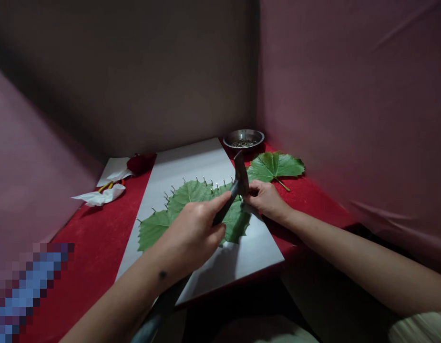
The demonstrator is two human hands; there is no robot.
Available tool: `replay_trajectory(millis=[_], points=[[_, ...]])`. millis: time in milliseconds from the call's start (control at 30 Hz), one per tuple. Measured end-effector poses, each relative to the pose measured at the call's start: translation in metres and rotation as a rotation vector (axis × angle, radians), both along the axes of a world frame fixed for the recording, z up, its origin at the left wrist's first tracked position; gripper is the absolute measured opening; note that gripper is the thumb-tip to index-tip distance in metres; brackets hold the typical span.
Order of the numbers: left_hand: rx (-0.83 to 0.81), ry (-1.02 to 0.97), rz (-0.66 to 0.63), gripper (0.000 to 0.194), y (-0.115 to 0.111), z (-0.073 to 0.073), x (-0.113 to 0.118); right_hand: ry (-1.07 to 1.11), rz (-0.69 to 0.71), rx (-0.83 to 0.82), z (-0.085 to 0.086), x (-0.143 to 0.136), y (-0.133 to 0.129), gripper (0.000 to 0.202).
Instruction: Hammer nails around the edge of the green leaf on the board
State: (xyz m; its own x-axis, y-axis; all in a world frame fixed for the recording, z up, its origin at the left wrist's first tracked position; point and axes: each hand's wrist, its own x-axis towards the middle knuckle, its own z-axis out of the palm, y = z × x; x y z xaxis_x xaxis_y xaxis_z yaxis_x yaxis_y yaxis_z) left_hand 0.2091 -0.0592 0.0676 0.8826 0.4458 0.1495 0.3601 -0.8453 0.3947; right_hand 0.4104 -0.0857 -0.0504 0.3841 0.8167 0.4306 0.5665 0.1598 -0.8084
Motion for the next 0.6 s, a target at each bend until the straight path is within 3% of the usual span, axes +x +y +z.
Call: replay_trajectory(millis=[200, 400, 600], points=[[-0.012, -0.206, 0.069, 0.057, -0.004, 0.006, -0.006, 0.000, -0.027, -0.031, -0.002, 0.001, 0.002, 0.005], [0.004, 0.029, 0.026, 0.058, -0.001, 0.000, -0.003, -0.012, -0.007, -0.014, -0.002, 0.000, 0.002, 0.006], [0.017, -0.237, 0.059, 0.058, -0.004, 0.007, -0.009, -0.002, -0.042, -0.039, -0.001, 0.000, 0.002, 0.006]])
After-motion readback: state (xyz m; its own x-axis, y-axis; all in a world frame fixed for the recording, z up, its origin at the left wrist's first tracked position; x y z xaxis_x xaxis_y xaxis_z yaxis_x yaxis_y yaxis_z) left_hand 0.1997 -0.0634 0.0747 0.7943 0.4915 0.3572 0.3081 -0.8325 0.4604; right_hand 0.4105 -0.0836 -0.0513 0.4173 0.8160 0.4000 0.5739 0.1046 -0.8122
